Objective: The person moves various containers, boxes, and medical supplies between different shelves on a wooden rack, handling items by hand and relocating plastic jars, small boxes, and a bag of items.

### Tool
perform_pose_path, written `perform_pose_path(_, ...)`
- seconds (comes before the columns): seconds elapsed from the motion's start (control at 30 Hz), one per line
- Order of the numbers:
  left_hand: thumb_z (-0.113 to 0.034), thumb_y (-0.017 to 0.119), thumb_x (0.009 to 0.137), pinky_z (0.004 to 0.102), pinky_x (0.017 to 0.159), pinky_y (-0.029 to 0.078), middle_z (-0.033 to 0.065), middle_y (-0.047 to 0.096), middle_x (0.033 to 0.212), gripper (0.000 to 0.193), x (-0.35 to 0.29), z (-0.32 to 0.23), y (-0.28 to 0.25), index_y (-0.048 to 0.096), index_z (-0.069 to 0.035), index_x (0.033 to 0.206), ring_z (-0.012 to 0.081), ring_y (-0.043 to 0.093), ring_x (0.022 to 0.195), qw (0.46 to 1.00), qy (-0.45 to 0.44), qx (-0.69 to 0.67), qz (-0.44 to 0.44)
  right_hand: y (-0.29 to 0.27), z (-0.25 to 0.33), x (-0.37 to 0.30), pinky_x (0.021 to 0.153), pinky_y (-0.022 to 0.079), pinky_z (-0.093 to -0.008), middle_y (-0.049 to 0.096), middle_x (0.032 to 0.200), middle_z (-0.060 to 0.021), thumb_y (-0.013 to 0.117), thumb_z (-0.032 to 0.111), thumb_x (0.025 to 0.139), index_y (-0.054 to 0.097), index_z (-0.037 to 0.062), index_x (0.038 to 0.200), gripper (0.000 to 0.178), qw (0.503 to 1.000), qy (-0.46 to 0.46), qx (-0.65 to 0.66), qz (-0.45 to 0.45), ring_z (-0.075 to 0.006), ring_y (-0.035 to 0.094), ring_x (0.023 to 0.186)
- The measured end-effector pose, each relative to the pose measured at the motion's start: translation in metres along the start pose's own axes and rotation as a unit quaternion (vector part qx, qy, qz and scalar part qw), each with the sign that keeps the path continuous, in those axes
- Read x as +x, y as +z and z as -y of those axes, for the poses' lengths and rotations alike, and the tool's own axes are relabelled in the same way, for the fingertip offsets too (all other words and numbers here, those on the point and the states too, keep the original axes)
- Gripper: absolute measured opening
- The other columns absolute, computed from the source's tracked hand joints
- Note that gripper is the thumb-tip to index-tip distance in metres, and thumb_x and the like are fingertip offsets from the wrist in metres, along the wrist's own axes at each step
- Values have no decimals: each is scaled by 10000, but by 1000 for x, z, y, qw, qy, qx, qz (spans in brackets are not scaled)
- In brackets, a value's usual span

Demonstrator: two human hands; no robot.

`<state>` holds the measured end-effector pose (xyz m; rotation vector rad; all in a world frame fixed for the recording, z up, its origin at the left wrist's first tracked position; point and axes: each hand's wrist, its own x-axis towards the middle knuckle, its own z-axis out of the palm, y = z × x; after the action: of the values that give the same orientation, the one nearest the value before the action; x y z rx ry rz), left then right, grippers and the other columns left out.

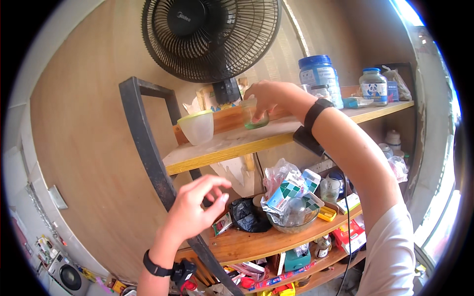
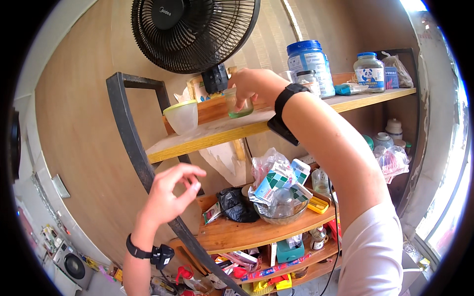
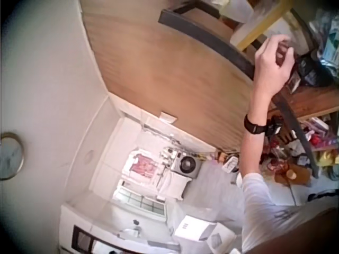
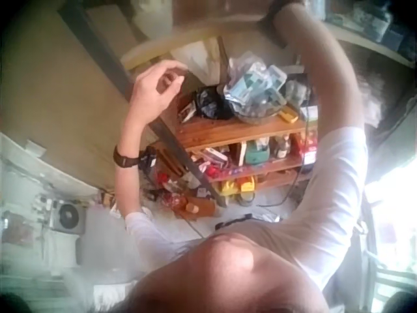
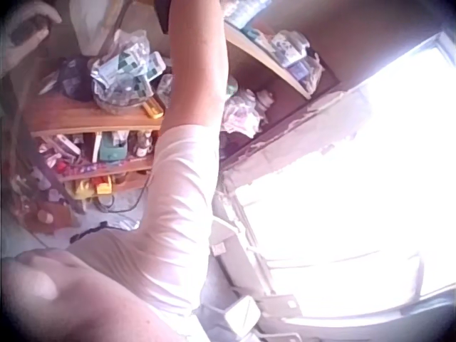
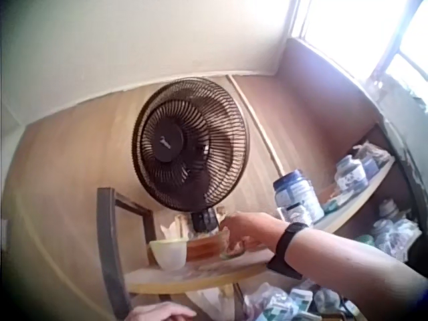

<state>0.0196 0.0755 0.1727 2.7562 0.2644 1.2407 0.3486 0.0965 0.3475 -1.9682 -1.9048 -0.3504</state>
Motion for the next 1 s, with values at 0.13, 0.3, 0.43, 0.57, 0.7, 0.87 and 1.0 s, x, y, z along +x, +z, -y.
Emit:
perform_pose_path(0.13, -23, 756, 948, 342, 750, 591, 100, 757, 1080, 194, 30, -1, 5, 711, -31, 1136, 212, 720, 893, 988, 52, 61, -130, 4, -6, 3, 902, 656, -436, 703, 1424, -217, 1006, 309, 758, 604, 179, 1587, 931, 998, -51, 3, -40, -288, 821, 938)
perform_pose_path(0.3, 0, 753, 925, 371, 759, 583, 109, 758, 1053, 175, 48, -13, 20, 705, -28, 1090, 257, 714, 917, 982, 56, 86, -159, -14, -37, -18, 902, 652, -422, 813, 1199, -187, 939, 381, 835, 651, 148, 1537, 794, 974, -82, 170, -127, -263, 824, 927)
perform_pose_path(0.43, 16, 745, 895, 431, 859, 560, 134, 752, 1044, 158, 69, -15, 30, 699, -10, 1044, 364, 689, 954, 967, 138, 116, -179, -47, -62, -49, 866, 646, -388, 836, 1074, -155, 803, 325, 973, 752, 68, 1360, 467, 948, -73, 155, -269, -245, 817, 898)
perform_pose_path(0.57, -3, 716, 923, 419, 941, 560, 130, 769, 1065, 135, 94, -26, 45, 707, -13, 1057, 334, 701, 1039, 955, 165, 162, -186, -47, -101, -82, 931, 636, -411, 823, 1107, -201, 802, 434, 944, 760, 50, 1311, 533, 925, -19, 54, -376, -351, 806, 1012)
perform_pose_path(0.7, -13, 715, 925, 428, 979, 542, 132, 768, 1078, 137, 112, -34, 67, 706, -13, 1061, 344, 692, 1070, 948, 172, 162, -214, -30, -113, -97, 1018, 591, -469, 734, 1348, -248, 837, 529, 922, 605, 109, 1512, 760, 962, -8, 5, -273, -400, 731, 1233)
perform_pose_path(0.87, -19, 710, 928, 432, 1024, 522, 133, 761, 1140, 164, 131, -38, 83, 705, -22, 1091, 356, 682, 1118, 941, 171, 186, -225, -30, -115, -92, 1025, 593, -479, 826, 1096, -193, 807, 561, 917, 593, 125, 1553, 800, 973, -54, -80, -208, -385, 769, 1136)
perform_pose_path(1.0, -31, 684, 960, 448, 1061, 513, 154, 745, 1219, 155, 135, -24, 68, 702, -17, 1114, 363, 672, 1173, 898, 187, 248, -311, -42, -108, -88, 968, 622, -452, 812, 1205, -203, 856, 509, 926, 594, 153, 1566, 778, 980, -97, -116, -129, -373, 806, 1003)
